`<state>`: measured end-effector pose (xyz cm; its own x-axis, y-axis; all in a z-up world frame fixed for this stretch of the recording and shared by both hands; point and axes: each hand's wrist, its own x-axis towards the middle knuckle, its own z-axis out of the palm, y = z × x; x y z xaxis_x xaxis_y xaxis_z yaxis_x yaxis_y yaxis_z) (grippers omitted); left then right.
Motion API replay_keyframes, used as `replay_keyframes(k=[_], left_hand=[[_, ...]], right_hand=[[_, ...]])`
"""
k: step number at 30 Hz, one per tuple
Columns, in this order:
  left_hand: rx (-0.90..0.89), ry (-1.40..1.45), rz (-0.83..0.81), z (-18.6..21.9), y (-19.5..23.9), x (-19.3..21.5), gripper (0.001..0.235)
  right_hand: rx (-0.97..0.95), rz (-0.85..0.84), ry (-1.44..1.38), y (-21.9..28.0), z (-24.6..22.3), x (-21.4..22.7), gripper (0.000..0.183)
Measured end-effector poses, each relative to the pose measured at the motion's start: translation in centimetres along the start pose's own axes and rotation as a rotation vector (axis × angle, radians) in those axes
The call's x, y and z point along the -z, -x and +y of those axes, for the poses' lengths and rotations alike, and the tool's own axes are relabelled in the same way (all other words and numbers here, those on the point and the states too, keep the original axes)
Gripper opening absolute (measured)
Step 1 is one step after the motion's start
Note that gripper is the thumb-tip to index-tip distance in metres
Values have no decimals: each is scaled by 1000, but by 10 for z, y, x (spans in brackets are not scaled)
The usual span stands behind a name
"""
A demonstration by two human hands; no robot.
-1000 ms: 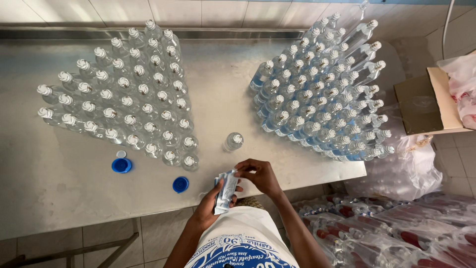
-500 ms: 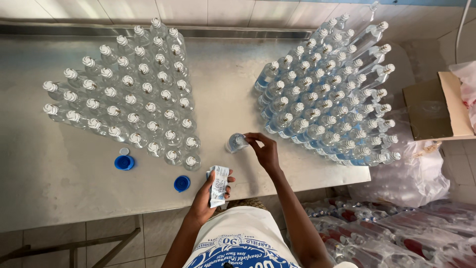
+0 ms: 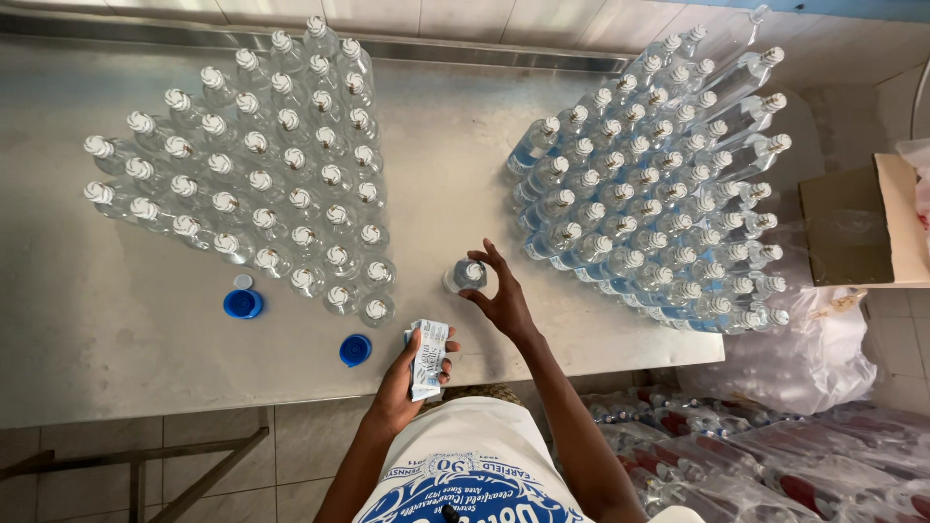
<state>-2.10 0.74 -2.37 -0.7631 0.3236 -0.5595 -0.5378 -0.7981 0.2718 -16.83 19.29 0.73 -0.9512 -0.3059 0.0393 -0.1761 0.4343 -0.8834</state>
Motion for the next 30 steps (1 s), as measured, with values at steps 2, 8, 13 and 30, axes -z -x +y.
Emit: replay_keyframes(k=[2,8,13,30], left_hand=[[3,9,-8,-1,0,3,80],[-20,47,-3,-2,5,8,79],[-26,69,0,-1,9,12,79],[-27,86,-3,-1,16,14,79]], right_hand=[[-47,-19,12,0,12,0,105],[-193,-87,57,0,40,-11,105],[-253,-130,101,-1,68,-29,102],[-101,-51,36,3,107,-43,118]])
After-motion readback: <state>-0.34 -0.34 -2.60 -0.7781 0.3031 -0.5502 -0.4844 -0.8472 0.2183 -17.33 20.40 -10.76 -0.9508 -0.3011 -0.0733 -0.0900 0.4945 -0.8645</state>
